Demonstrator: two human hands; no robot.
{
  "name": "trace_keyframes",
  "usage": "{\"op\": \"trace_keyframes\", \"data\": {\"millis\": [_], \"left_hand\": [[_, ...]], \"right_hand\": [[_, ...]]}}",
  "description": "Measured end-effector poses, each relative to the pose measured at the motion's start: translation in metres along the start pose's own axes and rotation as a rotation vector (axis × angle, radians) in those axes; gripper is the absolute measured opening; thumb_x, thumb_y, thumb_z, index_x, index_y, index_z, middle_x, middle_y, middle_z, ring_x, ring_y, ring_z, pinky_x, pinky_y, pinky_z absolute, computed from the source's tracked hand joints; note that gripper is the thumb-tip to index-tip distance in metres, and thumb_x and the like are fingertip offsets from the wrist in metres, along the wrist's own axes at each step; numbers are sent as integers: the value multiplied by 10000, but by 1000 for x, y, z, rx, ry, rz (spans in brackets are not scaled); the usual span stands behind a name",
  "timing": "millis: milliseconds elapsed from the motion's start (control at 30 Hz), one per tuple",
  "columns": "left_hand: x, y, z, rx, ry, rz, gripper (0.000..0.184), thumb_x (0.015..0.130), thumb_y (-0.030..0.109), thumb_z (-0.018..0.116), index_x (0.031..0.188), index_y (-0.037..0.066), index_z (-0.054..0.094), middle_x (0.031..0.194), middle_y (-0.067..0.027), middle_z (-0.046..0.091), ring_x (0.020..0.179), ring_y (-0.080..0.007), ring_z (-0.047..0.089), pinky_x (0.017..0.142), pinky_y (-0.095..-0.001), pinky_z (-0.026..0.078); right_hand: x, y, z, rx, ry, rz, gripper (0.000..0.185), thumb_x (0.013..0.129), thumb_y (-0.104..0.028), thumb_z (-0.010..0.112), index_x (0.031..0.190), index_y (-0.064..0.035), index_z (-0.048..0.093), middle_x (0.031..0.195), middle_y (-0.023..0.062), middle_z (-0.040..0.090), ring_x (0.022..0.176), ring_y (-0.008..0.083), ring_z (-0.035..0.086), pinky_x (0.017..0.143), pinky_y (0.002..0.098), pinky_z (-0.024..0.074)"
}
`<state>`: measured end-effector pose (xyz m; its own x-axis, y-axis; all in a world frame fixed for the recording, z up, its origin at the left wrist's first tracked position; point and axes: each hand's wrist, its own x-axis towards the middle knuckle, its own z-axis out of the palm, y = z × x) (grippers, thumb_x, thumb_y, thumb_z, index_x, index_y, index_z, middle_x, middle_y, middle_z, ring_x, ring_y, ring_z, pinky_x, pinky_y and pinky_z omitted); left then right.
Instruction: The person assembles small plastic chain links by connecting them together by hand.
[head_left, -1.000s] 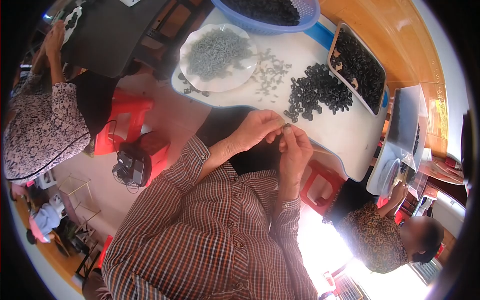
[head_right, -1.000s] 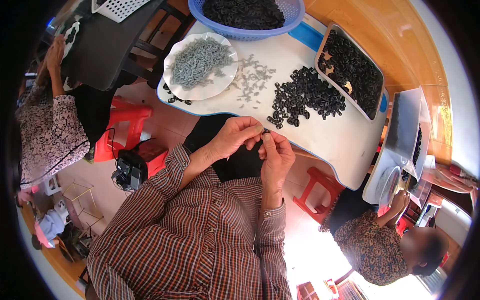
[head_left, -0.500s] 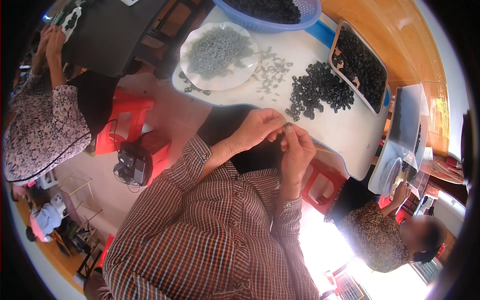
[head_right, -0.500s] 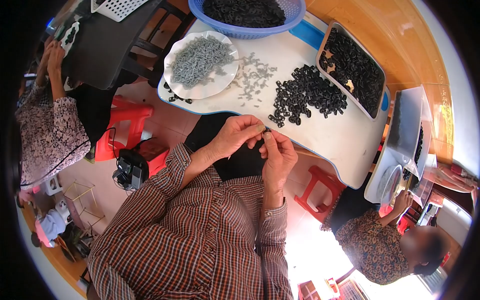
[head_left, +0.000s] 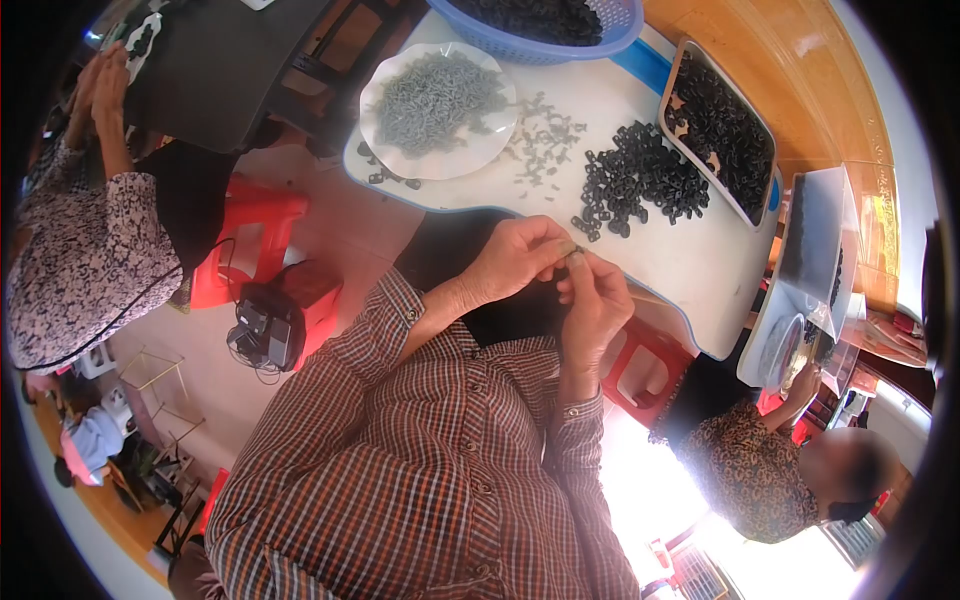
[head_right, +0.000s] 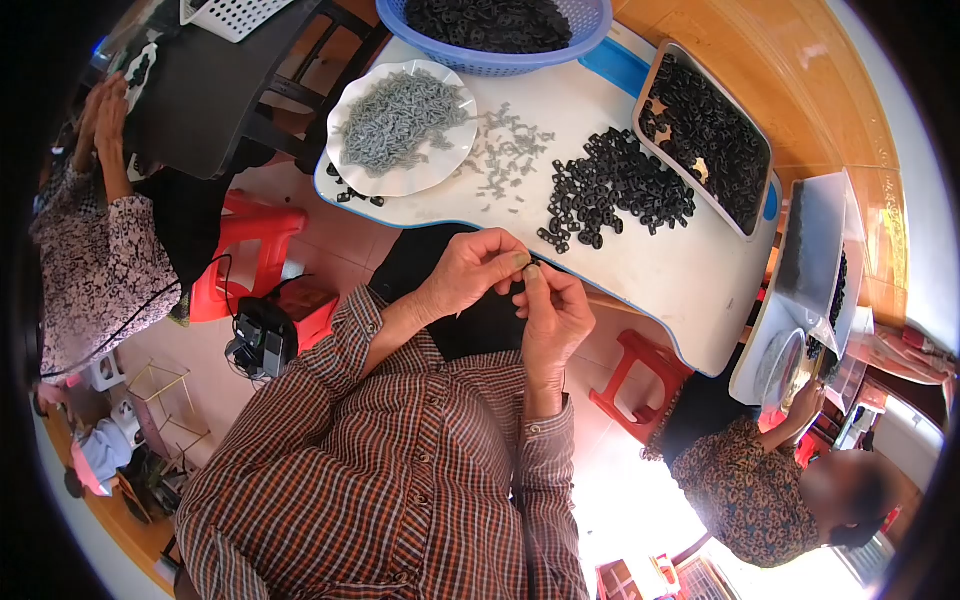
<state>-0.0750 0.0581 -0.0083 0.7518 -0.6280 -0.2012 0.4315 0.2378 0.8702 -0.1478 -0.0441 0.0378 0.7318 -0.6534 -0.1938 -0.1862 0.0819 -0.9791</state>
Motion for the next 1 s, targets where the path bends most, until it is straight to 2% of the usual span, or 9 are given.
{"op": "trace_keyframes", "data": {"millis": [267, 433, 667, 867, 1000], "left_hand": [[1, 0, 1, 53, -4, 12, 135, 941, 125, 589, 940, -7, 616, 715, 9, 581, 595, -35, 506, 522, -176, 426], [-2, 4, 0, 58, 22, -34, 158, 946, 146, 585, 942, -10, 616, 719, 11, 582, 594, -35, 506, 514, -180, 421], [-4, 7, -1, 69, 6, -53, 178, 952, 155, 577, 961, -18, 616, 750, -4, 599, 605, -44, 525, 533, -187, 446], [-5, -1, -2, 70, 24, 27, 183, 954, 164, 574, 968, -15, 608, 758, -7, 600, 625, -43, 532, 543, -193, 461], [-5, -6, -3, 193, 44, 80, 173, 954, 158, 570, 952, -13, 595, 744, 3, 584, 627, -35, 522, 542, -186, 453]], "right_hand": [[4, -3, -4, -87, -45, -30, 82, 883, -52, 652, 912, 24, 651, 734, 46, 649, 582, 62, 577, 512, 178, 473], [5, -8, -7, -44, -146, 37, 122, 916, -75, 608, 946, 39, 640, 763, 54, 648, 624, 77, 587, 567, 198, 494], [6, -1, -13, -42, -159, 77, 147, 917, -114, 614, 940, 31, 618, 767, 42, 639, 611, 68, 567, 539, 189, 462], [6, 2, -12, -19, -150, 83, 164, 920, -140, 614, 932, 23, 617, 782, 40, 637, 599, 61, 551, 526, 185, 444], [4, 0, -11, -34, -173, 100, 161, 920, -141, 614, 925, 20, 610, 778, 40, 637, 596, 60, 550, 521, 184, 443]]}}
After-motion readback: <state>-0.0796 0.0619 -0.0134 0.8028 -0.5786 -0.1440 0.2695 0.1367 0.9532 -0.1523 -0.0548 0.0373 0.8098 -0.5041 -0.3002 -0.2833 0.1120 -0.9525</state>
